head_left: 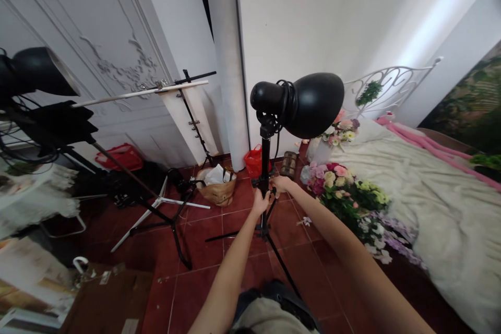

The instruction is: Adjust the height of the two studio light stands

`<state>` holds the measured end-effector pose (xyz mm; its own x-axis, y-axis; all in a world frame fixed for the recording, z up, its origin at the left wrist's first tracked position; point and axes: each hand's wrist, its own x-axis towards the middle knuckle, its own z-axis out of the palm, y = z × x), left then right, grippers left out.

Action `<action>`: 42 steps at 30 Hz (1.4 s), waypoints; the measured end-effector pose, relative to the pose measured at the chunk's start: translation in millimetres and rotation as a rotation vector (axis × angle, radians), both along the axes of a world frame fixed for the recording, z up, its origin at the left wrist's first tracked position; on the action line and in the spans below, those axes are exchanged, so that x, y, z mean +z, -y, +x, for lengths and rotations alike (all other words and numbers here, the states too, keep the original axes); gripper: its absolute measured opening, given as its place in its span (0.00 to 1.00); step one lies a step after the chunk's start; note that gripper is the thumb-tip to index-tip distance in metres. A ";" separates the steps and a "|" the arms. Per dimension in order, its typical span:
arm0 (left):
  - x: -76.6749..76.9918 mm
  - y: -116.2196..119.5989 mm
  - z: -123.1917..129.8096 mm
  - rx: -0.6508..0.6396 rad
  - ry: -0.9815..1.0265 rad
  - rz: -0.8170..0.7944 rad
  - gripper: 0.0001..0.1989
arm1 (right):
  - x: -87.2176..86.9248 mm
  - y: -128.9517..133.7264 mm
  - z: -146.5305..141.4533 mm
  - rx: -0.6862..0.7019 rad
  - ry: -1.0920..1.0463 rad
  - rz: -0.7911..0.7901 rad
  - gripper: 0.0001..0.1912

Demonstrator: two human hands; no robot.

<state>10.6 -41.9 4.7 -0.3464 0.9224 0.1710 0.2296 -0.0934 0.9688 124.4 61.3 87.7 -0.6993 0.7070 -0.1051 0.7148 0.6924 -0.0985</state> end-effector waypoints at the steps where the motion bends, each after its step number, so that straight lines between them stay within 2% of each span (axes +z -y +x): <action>1: -0.5 -0.6 0.0 0.000 -0.008 0.002 0.16 | -0.8 4.8 3.8 0.008 0.005 -0.009 0.23; 4: -0.3 -1.3 0.4 0.000 -0.034 0.013 0.16 | -5.6 25.3 13.3 -0.031 -0.020 0.005 0.21; 9: 4.8 0.8 1.6 -0.029 -0.026 0.029 0.15 | -24.9 66.3 17.3 -0.198 -0.112 0.104 0.16; 12: 7.5 1.0 1.9 -0.044 -0.022 0.041 0.15 | -32.4 76.6 15.7 -0.283 -0.168 0.145 0.15; 20: 4.1 -1.5 1.9 -0.017 -0.034 0.027 0.13 | -19.6 45.1 5.0 -0.207 -0.033 0.089 0.21; 24: 1.0 -1.6 0.8 -0.027 -0.025 0.017 0.14 | -21.8 35.5 -2.9 -0.180 0.008 0.037 0.15; 30: -4.2 -3.4 -0.2 -0.010 -0.087 0.029 0.15 | -26.6 41.6 2.0 -0.108 0.015 0.001 0.12; 33: -7.5 -4.7 -1.1 -0.014 -0.094 0.030 0.15 | -29.2 49.5 2.7 -0.133 0.000 0.037 0.15; 38: -7.9 -5.0 -2.9 -0.010 -0.068 0.005 0.17 | -34.6 58.7 -1.2 -0.252 -0.025 0.155 0.23; 42: -2.5 -4.0 -0.8 0.001 -0.064 0.004 0.15 | -33.1 61.6 -2.4 -0.261 -0.024 0.111 0.22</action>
